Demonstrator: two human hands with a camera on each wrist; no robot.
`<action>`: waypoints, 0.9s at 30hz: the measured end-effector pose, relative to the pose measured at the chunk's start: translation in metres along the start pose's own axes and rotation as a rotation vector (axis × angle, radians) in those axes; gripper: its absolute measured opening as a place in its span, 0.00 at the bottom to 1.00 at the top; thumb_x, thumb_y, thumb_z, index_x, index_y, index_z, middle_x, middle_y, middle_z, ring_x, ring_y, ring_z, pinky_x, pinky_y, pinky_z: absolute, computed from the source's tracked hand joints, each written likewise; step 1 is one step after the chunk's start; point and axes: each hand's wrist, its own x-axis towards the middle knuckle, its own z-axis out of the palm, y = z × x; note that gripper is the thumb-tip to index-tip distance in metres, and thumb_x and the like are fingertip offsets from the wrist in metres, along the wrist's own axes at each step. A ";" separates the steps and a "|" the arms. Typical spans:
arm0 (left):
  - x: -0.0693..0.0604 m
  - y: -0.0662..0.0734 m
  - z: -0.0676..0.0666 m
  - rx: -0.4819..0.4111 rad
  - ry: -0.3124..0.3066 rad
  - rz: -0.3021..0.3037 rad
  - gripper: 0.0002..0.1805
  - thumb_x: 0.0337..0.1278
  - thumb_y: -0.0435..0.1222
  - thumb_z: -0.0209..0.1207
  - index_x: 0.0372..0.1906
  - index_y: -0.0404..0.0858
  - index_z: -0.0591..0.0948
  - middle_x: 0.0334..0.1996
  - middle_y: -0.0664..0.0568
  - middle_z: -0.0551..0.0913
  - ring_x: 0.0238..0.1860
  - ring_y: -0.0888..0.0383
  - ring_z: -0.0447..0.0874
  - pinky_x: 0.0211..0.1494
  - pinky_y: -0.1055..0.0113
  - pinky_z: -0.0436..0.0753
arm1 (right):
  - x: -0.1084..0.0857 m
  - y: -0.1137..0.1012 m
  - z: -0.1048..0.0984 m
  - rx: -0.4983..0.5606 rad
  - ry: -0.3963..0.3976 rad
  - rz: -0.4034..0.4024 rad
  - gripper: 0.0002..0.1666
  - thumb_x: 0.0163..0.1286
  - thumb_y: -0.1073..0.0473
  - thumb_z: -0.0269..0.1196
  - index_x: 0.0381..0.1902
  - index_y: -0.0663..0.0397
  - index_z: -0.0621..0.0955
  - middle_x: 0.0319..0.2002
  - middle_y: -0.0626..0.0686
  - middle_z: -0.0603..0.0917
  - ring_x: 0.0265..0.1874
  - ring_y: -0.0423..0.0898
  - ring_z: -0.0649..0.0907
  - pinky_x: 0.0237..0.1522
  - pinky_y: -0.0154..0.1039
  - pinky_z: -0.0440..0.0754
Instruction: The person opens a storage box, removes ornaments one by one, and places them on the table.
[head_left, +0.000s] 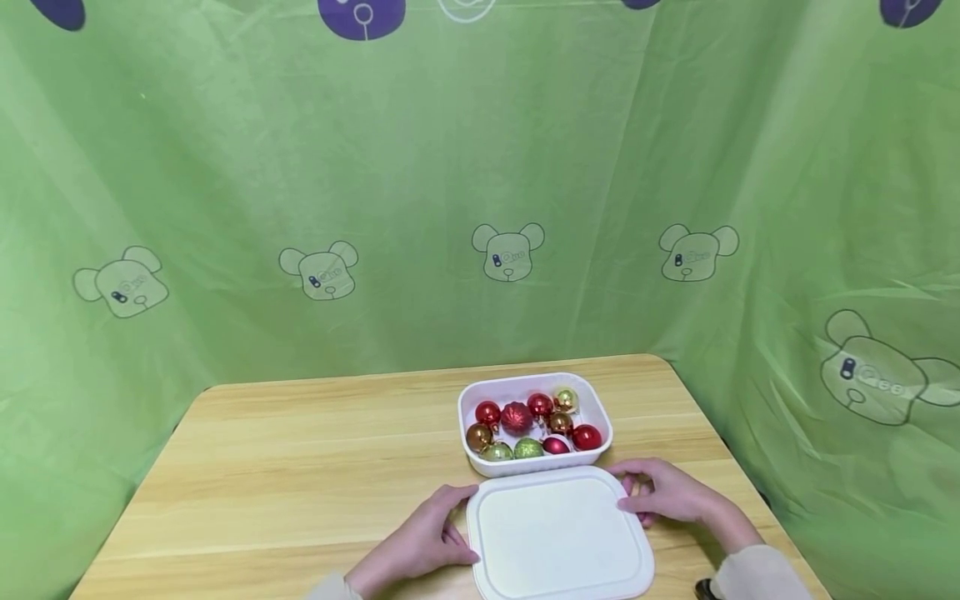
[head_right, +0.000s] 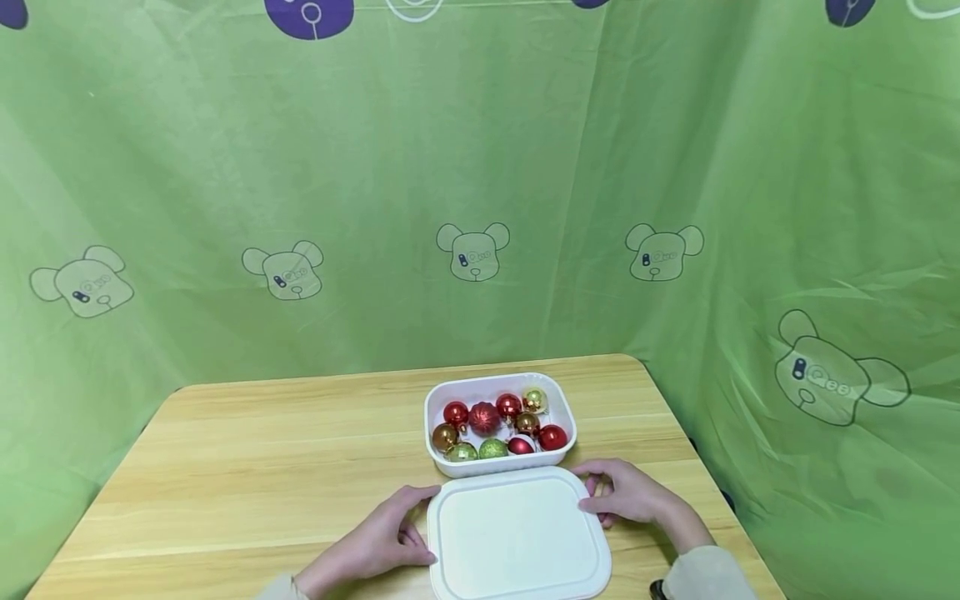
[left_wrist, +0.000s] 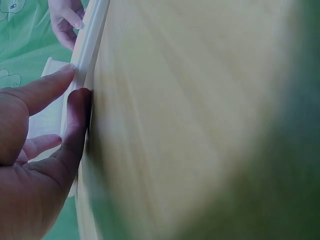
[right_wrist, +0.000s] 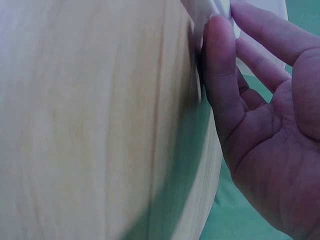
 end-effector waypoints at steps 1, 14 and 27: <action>0.000 0.001 0.000 0.004 0.001 -0.001 0.51 0.48 0.29 0.77 0.78 0.36 0.64 0.59 0.44 0.74 0.32 0.67 0.86 0.37 0.72 0.89 | 0.000 0.000 0.000 0.002 0.002 0.000 0.37 0.65 0.62 0.72 0.69 0.70 0.73 0.42 0.58 0.79 0.24 0.43 0.82 0.25 0.40 0.89; -0.002 0.007 0.001 0.057 0.007 0.006 0.49 0.49 0.30 0.77 0.77 0.33 0.65 0.59 0.44 0.75 0.32 0.70 0.84 0.37 0.74 0.88 | -0.002 0.002 0.001 0.013 0.017 -0.003 0.37 0.65 0.61 0.73 0.68 0.69 0.74 0.43 0.58 0.79 0.23 0.43 0.82 0.24 0.38 0.88; -0.002 0.004 0.002 0.061 0.015 0.008 0.49 0.49 0.30 0.77 0.76 0.32 0.65 0.58 0.44 0.76 0.32 0.70 0.84 0.37 0.74 0.88 | 0.000 0.005 0.002 0.027 0.021 -0.021 0.37 0.64 0.62 0.73 0.68 0.68 0.74 0.45 0.60 0.78 0.22 0.42 0.83 0.24 0.37 0.88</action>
